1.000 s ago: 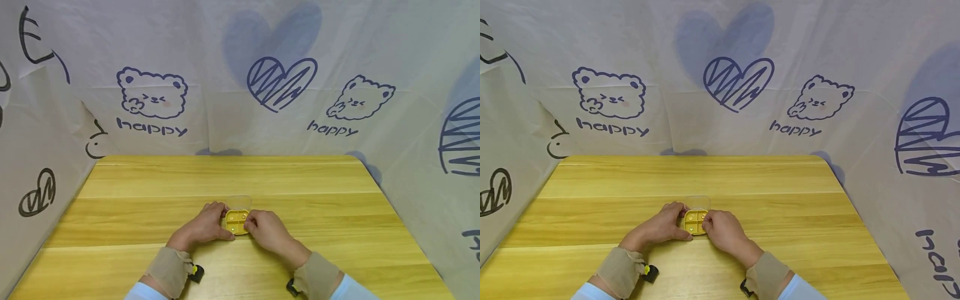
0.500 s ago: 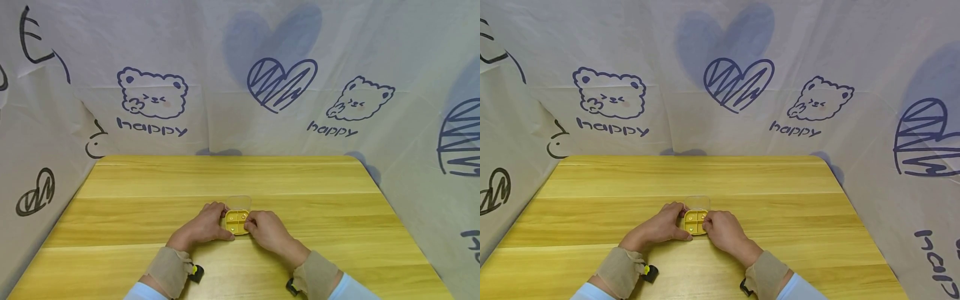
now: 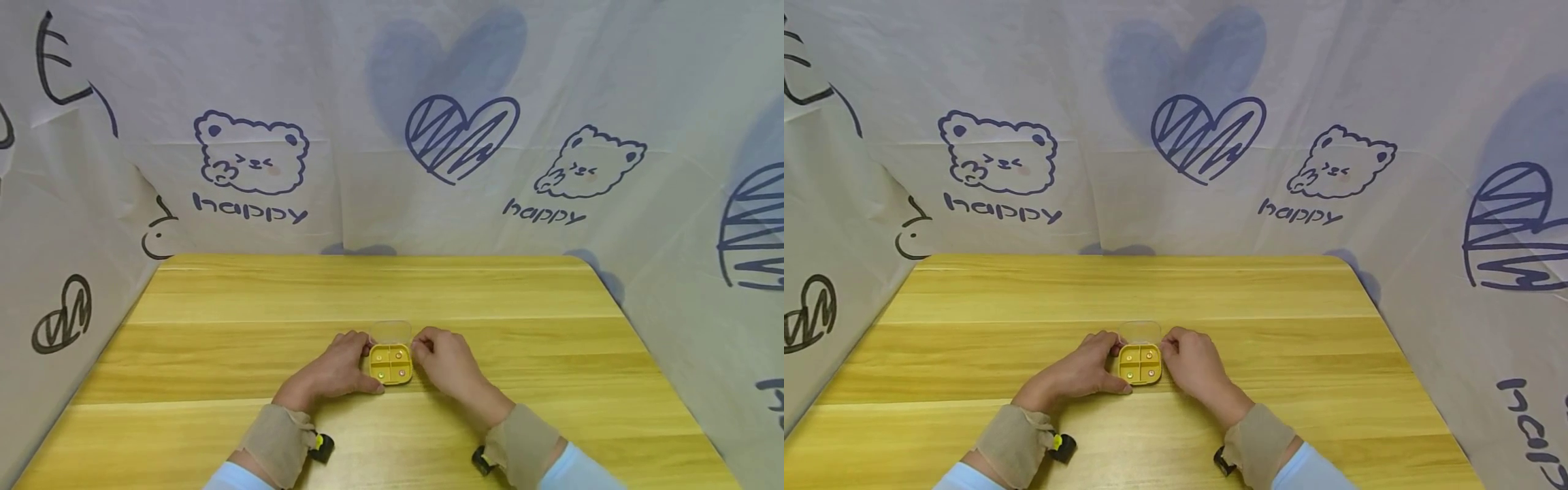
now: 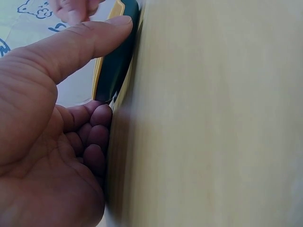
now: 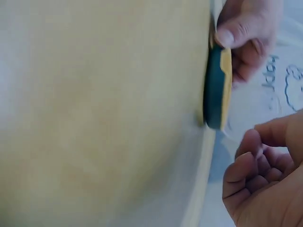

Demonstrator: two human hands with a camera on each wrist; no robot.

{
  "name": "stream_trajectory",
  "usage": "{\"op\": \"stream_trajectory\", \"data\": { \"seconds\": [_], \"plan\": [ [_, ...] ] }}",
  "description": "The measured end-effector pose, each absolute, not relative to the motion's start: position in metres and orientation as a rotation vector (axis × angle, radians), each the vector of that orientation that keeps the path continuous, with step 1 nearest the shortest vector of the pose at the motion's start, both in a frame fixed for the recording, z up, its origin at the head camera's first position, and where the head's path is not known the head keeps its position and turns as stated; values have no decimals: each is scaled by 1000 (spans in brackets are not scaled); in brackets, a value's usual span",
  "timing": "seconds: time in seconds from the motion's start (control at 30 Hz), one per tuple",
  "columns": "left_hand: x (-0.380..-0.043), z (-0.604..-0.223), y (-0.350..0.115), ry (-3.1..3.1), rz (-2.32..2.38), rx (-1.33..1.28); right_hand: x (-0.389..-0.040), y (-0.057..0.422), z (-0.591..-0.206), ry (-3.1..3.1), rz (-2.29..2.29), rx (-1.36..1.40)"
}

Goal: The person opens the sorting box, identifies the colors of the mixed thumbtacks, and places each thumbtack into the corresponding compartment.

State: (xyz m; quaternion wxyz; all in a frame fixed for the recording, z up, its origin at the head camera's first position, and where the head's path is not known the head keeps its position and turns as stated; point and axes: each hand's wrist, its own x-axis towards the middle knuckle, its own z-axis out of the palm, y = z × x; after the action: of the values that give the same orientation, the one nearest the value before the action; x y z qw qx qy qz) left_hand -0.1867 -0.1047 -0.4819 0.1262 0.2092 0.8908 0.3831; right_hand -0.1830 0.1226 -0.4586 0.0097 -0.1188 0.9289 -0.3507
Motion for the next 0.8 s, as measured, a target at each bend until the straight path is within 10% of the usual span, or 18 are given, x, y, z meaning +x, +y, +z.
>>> {"op": "stream_trajectory", "data": {
  "seconds": [0.8],
  "plan": [
    [-186, -479, -105, 2581, 1122, 603, -215, 127, -452, 2277, -1711, -27]
  ]
}}
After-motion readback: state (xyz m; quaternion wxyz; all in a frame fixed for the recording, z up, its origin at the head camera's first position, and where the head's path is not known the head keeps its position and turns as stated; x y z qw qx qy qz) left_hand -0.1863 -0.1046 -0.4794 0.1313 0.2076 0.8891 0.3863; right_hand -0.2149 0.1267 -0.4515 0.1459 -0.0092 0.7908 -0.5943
